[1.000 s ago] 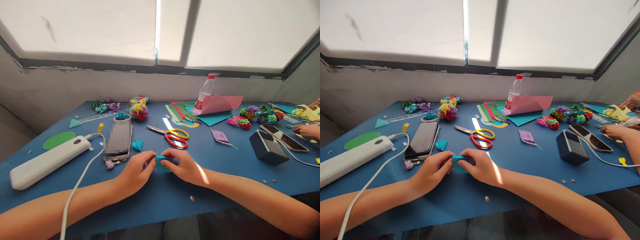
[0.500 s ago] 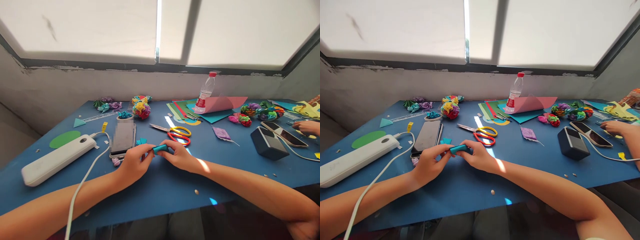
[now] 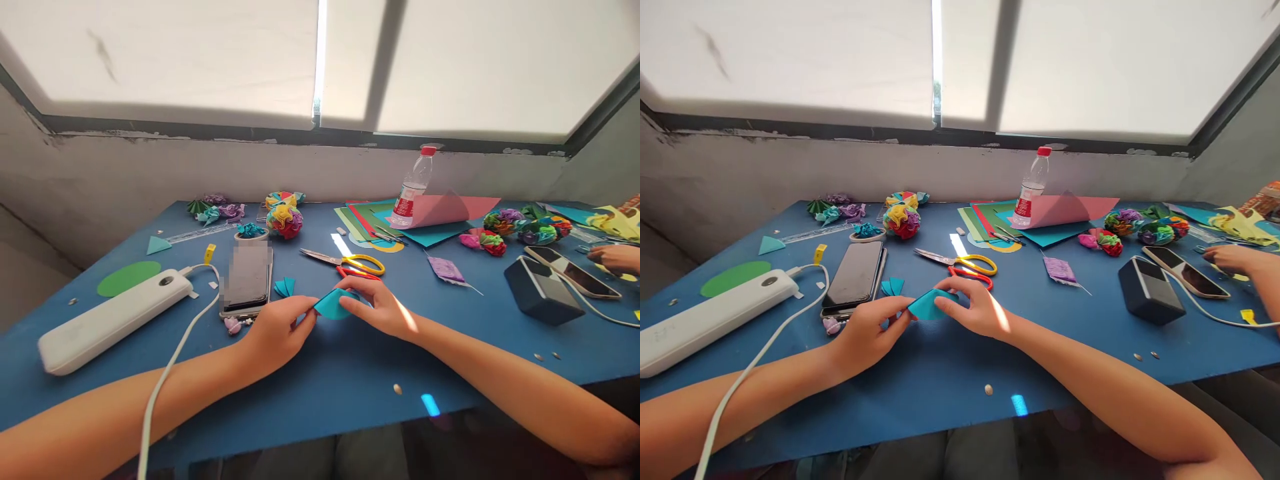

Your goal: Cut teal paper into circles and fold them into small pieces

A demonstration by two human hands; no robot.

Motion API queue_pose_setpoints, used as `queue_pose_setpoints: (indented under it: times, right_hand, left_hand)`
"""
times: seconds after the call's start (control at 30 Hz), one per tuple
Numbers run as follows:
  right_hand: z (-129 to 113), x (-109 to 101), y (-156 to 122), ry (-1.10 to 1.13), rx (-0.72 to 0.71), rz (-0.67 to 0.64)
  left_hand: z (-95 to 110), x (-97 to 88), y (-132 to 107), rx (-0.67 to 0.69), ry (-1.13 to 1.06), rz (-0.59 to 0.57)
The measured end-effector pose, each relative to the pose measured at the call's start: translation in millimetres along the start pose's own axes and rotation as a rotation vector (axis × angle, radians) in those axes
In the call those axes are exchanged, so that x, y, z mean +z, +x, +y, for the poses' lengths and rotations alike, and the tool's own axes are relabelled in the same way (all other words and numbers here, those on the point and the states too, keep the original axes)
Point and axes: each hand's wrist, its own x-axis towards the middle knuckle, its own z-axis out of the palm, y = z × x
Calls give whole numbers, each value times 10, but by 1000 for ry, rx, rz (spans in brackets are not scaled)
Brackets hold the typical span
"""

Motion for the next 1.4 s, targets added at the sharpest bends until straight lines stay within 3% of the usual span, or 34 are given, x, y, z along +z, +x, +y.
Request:
queue_pose_setpoints:
  times: [0.23,0.33,0.47,0.53,0.83,1.03,1.23,1.3,1.4]
  right_hand:
    - [-25,44,-24,-28,5,57]
    - [-29,63,-44,-128,-77,77]
    - [-33,56,-88,-293,-306,-22]
    - [-18,59,-106,-326,-349,-31]
    - [44,157,-126,-235,-289,163]
    - [49,156,-147,-265,-272,212]
    - [51,121,-160,-340,-301,227]
    - [27,89,-148,-273,-293,194]
    - [-18,29,-126,-28,-224,39]
  left_hand:
    - [-51,38,-42,167,114,103]
    - [-42,38,-31,134,107,92]
    - [-53,27,-5,27,20,68]
    - [-68,24,-1,-13,-6,84]
    - [-58,74,-46,223,44,125]
    - [-37,77,-16,128,-8,96]
    - [13,29,14,95,-116,43]
    - [4,28,6,101,-99,59]
    - [-27,40,-18,133,-44,85]
